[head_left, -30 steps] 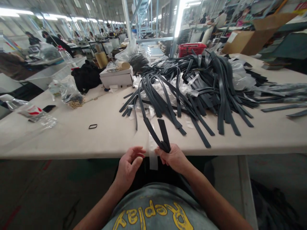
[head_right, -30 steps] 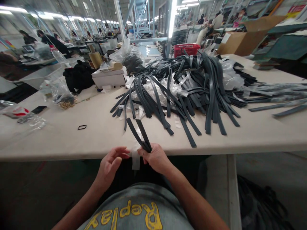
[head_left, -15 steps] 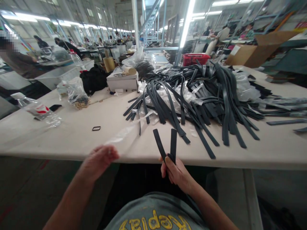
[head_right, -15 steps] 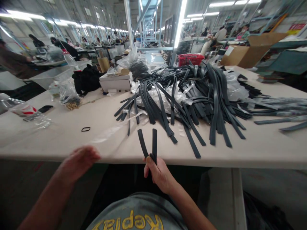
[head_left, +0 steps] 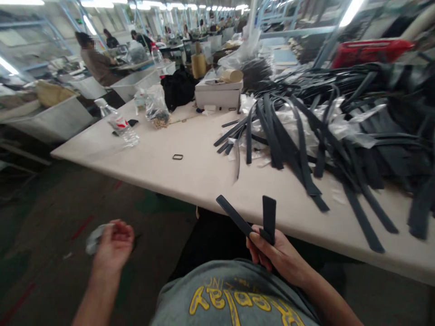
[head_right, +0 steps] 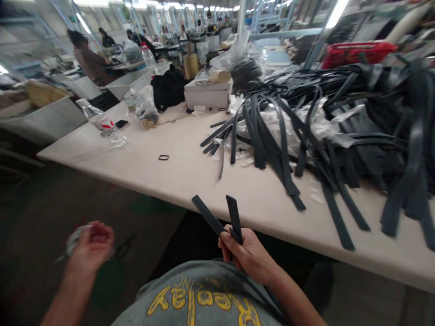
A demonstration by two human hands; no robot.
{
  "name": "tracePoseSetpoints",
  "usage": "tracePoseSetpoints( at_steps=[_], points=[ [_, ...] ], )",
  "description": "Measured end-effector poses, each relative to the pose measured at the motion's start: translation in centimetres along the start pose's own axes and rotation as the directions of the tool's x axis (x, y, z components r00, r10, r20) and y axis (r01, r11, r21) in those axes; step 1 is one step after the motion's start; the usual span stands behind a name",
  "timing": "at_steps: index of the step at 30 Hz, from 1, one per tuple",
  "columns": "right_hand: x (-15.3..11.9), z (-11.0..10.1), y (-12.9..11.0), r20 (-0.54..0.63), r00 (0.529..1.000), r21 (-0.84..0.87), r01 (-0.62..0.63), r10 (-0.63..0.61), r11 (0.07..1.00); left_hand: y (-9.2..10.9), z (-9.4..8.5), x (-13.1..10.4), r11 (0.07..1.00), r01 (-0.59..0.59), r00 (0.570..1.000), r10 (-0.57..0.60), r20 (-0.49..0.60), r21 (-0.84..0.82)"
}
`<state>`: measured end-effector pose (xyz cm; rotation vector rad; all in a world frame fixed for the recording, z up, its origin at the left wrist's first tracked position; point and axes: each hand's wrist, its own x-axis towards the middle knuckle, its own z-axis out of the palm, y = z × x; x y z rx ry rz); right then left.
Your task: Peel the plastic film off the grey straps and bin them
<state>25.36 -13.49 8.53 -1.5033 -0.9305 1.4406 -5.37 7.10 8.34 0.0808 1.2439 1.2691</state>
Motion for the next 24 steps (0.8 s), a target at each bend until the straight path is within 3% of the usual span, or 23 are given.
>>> tracePoseSetpoints(
  at_steps=[3, 6, 8, 24],
  points=[
    [1.1, 1.5, -1.3, 0.171, 0.984, -0.188, -0.019, 0.052, 0.982, -4.4, -1.4, -0.5, 0.992, 0.114, 0.993, -0.115, -0.021, -0.056],
    [2.0, 3.4, -2.1, 0.279, 0.957, -0.421, 0.048, 0.079, 0.906, -8.3, -0.5, -1.5, 0.963, 0.254, 0.966, -0.249, 0.068, -0.087],
    [2.4, 4.5, -2.4, 0.323, 0.943, -0.508, 0.097, 0.084, 0.856, -9.5, 0.4, -2.2, 0.956, 0.277, 0.957, -0.267, 0.111, -0.091],
    [5.8, 7.0, -1.5, 0.257, 0.966, -0.721, 0.176, 0.023, 0.670, -9.9, 0.7, -3.0, 0.913, 0.408, 0.903, -0.398, 0.163, -0.029]
  ],
)
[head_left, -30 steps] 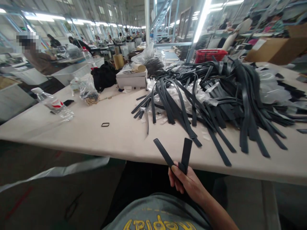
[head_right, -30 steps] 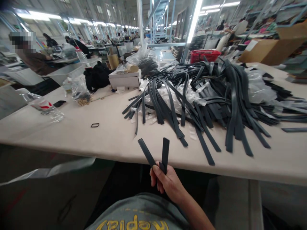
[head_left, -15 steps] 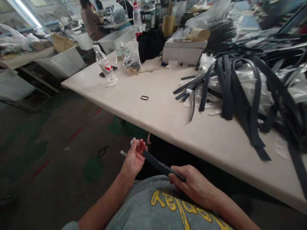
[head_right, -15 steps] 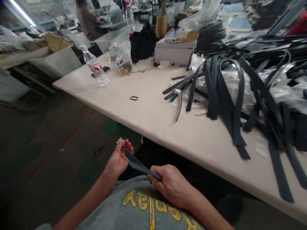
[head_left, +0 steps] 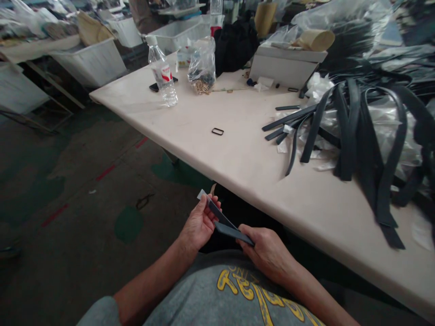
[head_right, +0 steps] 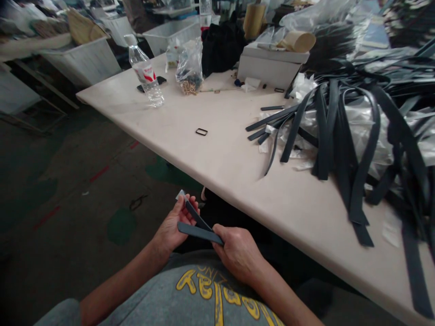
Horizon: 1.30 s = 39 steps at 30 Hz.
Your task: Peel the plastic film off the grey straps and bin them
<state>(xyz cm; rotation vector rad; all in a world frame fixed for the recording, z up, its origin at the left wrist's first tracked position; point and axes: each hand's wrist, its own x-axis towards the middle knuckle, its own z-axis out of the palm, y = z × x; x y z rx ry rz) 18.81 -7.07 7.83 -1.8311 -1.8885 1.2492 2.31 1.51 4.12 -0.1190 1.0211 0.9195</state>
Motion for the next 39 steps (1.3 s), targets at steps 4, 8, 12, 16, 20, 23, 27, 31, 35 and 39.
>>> tracePoseSetpoints(
  at_steps=[4, 8, 12, 16, 20, 23, 27, 31, 35, 39],
  points=[
    [2.0, 0.5, -0.6, -0.003, 0.999, 0.075, -0.032, 0.032, 0.997, -0.9, -0.7, -0.1, 0.998, 0.042, 0.998, -0.044, 0.045, 0.047],
    [3.3, 0.4, -0.9, 0.172, 0.976, 0.335, -0.185, 0.133, 0.924, -0.5, -1.4, 0.6, 0.998, 0.013, 0.999, -0.016, 0.047, 0.069],
    [2.3, -0.8, -0.6, 0.269, 0.950, 0.425, -0.267, 0.161, 0.865, 0.8, -1.6, 1.2, 0.995, -0.093, 0.994, 0.091, -0.054, -0.038],
    [3.1, -1.1, -1.0, 0.138, 0.969, 0.260, -0.235, 0.205, 0.936, -0.2, -1.6, 0.2, 1.000, -0.029, 0.999, 0.029, 0.033, 0.002],
    [5.0, -0.7, -1.6, 0.104, 0.984, 0.252, -0.169, 0.147, 0.953, -0.8, -1.4, 0.0, 0.999, -0.033, 0.991, 0.029, 0.129, 0.031],
    [4.5, -1.5, -1.4, 0.132, 0.978, 0.265, -0.190, 0.160, 0.945, 0.3, -1.4, 0.8, 0.996, -0.092, 0.996, 0.092, 0.017, -0.023],
    [3.9, -2.4, -1.5, 0.023, 0.986, 0.093, -0.169, 0.168, 0.981, 0.4, -1.4, 0.8, 0.997, -0.064, 0.998, 0.064, -0.011, -0.037],
    [5.5, -1.6, -2.7, -0.038, 0.995, 0.002, -0.088, 0.088, 0.996, -0.4, -1.1, 0.4, 1.000, 0.023, 0.997, -0.021, 0.079, -0.017],
    [6.2, -1.5, -3.1, 0.033, 0.988, 0.134, -0.152, 0.149, 0.979, 0.3, -1.2, 1.3, 0.995, -0.089, 0.996, 0.088, -0.007, -0.051],
    [5.6, -2.1, -2.7, -0.023, 0.995, -0.028, -0.100, 0.100, 0.995, 0.4, -1.7, 1.6, 0.998, -0.050, 0.998, 0.051, 0.021, -0.024]
  ],
)
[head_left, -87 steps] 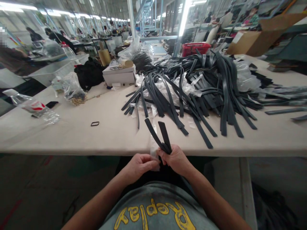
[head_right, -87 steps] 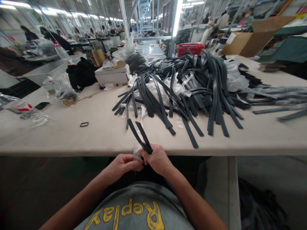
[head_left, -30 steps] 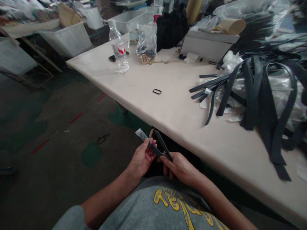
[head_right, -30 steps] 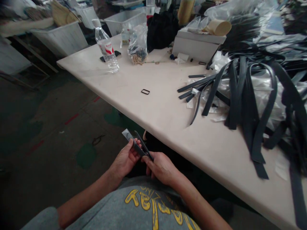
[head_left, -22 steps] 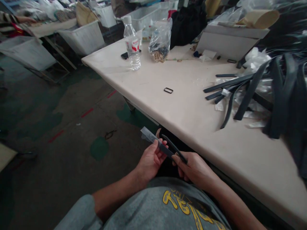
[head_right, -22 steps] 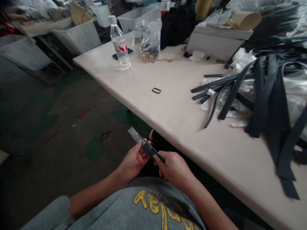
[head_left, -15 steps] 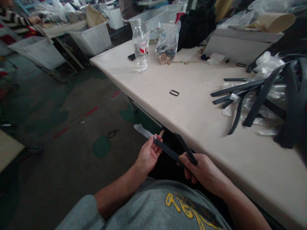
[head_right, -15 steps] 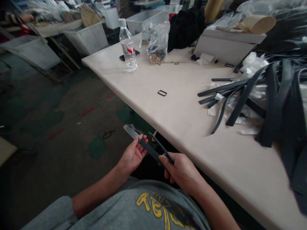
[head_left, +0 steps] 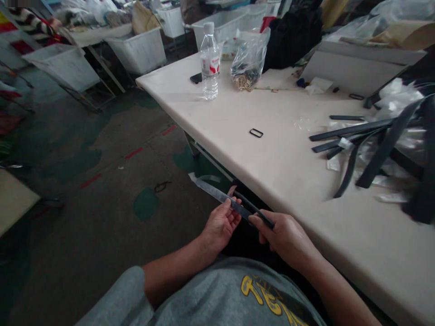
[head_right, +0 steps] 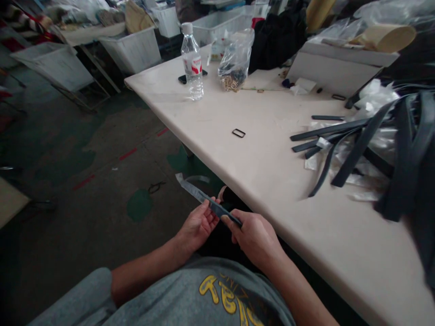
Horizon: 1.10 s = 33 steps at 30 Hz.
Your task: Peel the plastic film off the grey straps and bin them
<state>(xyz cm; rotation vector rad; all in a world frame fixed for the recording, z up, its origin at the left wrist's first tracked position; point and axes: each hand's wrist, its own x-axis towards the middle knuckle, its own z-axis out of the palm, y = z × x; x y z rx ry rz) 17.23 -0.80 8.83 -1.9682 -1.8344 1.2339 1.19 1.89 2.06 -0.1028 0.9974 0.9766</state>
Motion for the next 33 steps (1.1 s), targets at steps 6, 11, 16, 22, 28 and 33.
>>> tracePoseSetpoints(
  at_steps=[6, 11, 16, 22, 28, 33],
  points=[
    [0.6, 0.1, -0.3, -0.036, 0.997, -0.212, 0.058, -0.067, 0.976, -1.8, -0.4, -1.3, 0.998, 0.062, 0.994, -0.059, 0.088, -0.026],
    [1.5, 0.5, -0.4, 0.002, 0.999, -0.159, 0.049, -0.049, 0.986, -1.9, -0.2, -1.0, 0.994, 0.095, 0.978, -0.085, 0.190, -0.047],
    [0.0, -0.2, 0.4, 0.065, 0.997, -0.097, -0.034, 0.040, 0.995, -1.1, 0.0, -0.4, 0.997, 0.021, 1.000, -0.020, 0.024, -0.071],
    [1.2, 0.8, -0.3, -0.014, 0.999, -0.211, 0.039, -0.043, 0.977, -2.1, 0.0, -0.9, 0.993, 0.112, 0.974, -0.102, 0.204, -0.039],
    [0.2, 0.2, 0.0, 0.007, 1.000, -0.193, -0.002, 0.003, 0.981, -1.1, 0.0, -0.5, 0.996, 0.067, 0.998, -0.067, 0.008, -0.055],
    [1.2, 0.8, -0.4, -0.053, 0.996, -0.237, 0.051, -0.065, 0.970, -2.0, 0.0, -0.8, 0.988, 0.150, 0.970, -0.143, 0.198, -0.022]
  ],
)
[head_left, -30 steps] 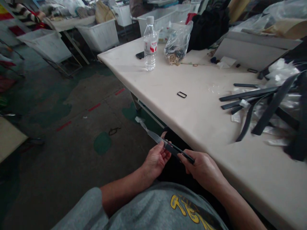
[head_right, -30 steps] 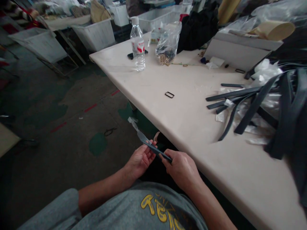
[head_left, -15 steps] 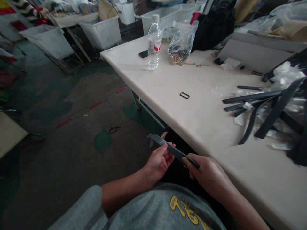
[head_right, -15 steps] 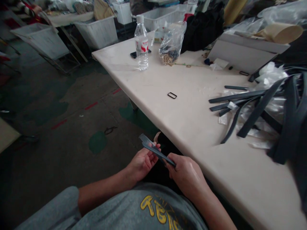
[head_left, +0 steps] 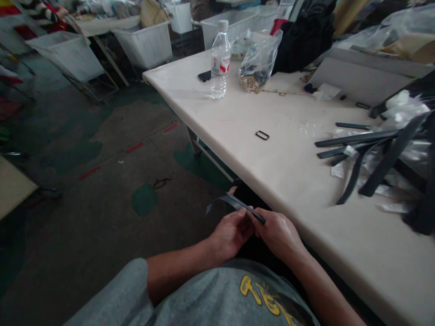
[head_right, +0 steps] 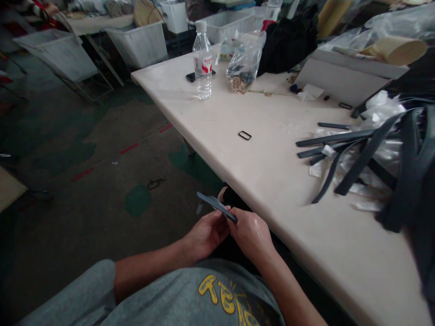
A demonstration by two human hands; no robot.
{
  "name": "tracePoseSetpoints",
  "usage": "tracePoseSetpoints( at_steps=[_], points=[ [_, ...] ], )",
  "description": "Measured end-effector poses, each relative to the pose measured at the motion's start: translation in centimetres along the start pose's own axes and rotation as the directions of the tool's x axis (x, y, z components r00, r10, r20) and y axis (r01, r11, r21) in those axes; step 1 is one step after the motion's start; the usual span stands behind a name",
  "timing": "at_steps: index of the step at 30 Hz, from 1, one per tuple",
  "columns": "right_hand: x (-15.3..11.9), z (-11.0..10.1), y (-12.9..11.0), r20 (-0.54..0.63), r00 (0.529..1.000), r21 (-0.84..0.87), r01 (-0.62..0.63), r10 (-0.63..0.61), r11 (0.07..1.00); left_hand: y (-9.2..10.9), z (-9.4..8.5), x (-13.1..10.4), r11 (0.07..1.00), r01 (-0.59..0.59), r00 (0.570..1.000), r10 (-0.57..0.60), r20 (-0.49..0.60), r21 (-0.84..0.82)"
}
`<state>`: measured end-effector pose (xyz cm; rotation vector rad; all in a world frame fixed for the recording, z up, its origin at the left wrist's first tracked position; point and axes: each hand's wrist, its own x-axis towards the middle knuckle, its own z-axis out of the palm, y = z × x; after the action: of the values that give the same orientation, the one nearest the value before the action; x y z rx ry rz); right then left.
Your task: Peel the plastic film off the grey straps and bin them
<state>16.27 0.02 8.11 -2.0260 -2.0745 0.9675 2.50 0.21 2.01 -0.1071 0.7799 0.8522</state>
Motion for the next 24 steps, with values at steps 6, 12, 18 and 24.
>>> tracePoseSetpoints(
  at_steps=[6, 12, 18, 24],
  points=[
    [-1.3, -0.3, 0.7, 0.122, 0.989, 0.165, -0.099, 0.079, 0.981, 2.1, -0.5, 0.8, 0.991, -0.131, 0.970, 0.128, -0.207, 0.002],
    [-0.4, 0.4, 0.3, -0.018, 0.999, 0.164, -0.033, 0.036, 0.986, 0.8, -0.5, 0.3, 0.997, 0.000, 0.999, -0.004, 0.040, 0.083],
    [-2.6, -0.2, 1.9, 0.123, 0.986, 0.333, -0.148, 0.112, 0.931, 2.7, -1.0, 0.8, 0.992, -0.098, 0.986, 0.107, -0.131, 0.077],
    [-2.0, 1.0, 1.4, -0.086, 0.995, 0.243, -0.035, 0.058, 0.969, 0.3, -0.8, -0.2, 0.984, -0.026, 0.999, 0.018, 0.047, 0.175]
  ],
)
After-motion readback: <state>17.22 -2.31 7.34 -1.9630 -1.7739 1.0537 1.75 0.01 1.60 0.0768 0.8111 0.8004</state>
